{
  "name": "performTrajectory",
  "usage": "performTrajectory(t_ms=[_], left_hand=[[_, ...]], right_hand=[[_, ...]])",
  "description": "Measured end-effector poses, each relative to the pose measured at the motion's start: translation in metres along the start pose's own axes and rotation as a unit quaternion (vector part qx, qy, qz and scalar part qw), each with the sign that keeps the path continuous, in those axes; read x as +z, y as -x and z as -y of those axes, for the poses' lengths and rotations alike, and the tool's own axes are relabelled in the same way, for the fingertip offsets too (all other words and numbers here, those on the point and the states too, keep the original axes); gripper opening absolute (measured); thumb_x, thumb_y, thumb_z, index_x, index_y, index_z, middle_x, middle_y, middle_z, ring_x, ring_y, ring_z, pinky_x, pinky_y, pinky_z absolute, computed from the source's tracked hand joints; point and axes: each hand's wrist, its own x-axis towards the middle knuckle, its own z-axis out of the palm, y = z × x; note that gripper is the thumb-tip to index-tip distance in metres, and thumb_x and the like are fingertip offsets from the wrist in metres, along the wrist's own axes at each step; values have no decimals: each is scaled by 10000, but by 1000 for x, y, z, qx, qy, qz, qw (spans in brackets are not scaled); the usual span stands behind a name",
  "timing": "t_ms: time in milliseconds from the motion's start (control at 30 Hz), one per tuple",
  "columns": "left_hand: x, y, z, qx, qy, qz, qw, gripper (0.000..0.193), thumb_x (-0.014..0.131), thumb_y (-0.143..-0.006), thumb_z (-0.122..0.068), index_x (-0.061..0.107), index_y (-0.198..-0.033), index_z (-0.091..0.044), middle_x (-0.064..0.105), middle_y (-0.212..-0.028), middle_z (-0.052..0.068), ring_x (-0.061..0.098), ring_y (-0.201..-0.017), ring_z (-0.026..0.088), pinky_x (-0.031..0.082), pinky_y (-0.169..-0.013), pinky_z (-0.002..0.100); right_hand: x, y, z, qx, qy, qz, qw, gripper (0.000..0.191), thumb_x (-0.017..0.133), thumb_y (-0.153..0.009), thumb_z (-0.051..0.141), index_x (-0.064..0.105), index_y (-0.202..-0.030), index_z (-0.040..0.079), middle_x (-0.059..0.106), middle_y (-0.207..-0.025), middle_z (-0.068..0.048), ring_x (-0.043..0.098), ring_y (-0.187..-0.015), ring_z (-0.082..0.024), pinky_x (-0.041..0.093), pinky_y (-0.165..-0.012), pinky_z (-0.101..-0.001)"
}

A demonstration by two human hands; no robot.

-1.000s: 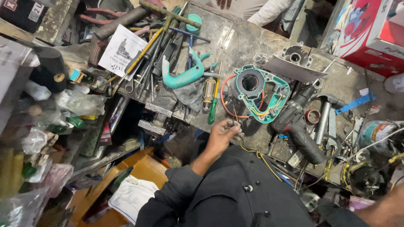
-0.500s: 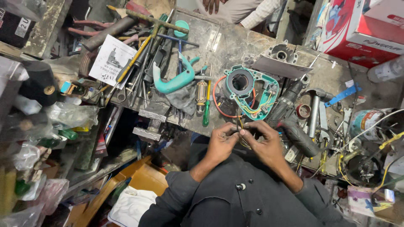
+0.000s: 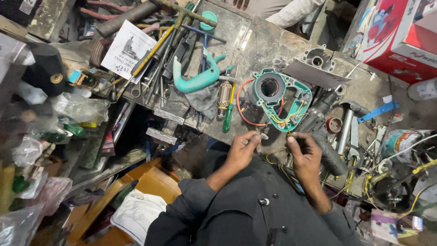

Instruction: The person repairs an electric mixer at a cluttered workbench. They handle the copper armature, fit it into the green mixer housing, route and connect the colored wires, and use a power drill-like tool on the assembly, repositioning parts and working the housing with both hands.

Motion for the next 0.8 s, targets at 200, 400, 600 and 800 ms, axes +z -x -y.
performTrajectory(t_ms=[200,400,600,800], left_hand=[[-4,4,3,2,-72,-4,997,277,594,-1059,-270,703,-1045,-16,555,-761,-82,481,-695,5,402,-602,226],[-3,5,-4,37,-100,9,994,255,605,-1066,-240,694,-1049,-1,567,-760,-65,479,-721,16,410,-640,229],[-3,7,2,18,-71,18,997,252,594,-1065,-231,709,-1068,-7,591,-798,-61,513,-728,23,431,-641,225],[-14,-7,34,-74,-10,-12,997,235,571,-1071,-188,705,-1077,4,636,-787,31,547,-689,105,456,-625,277]], right_hand=[[-1,3,1,-13,23,12,1000,121,694,-985,119,685,-1030,6,645,-844,24,556,-767,-36,450,-675,-213],[-1,3,5,16,47,19,999,112,696,-978,112,687,-996,2,631,-803,21,532,-724,-39,421,-630,-223],[0,2,-1,6,23,8,1000,109,690,-990,113,671,-1004,7,638,-820,27,550,-746,-38,445,-658,-217],[-14,-1,-9,-6,34,-64,997,119,687,-1021,124,658,-1045,12,643,-850,14,539,-745,-42,424,-656,-219]])
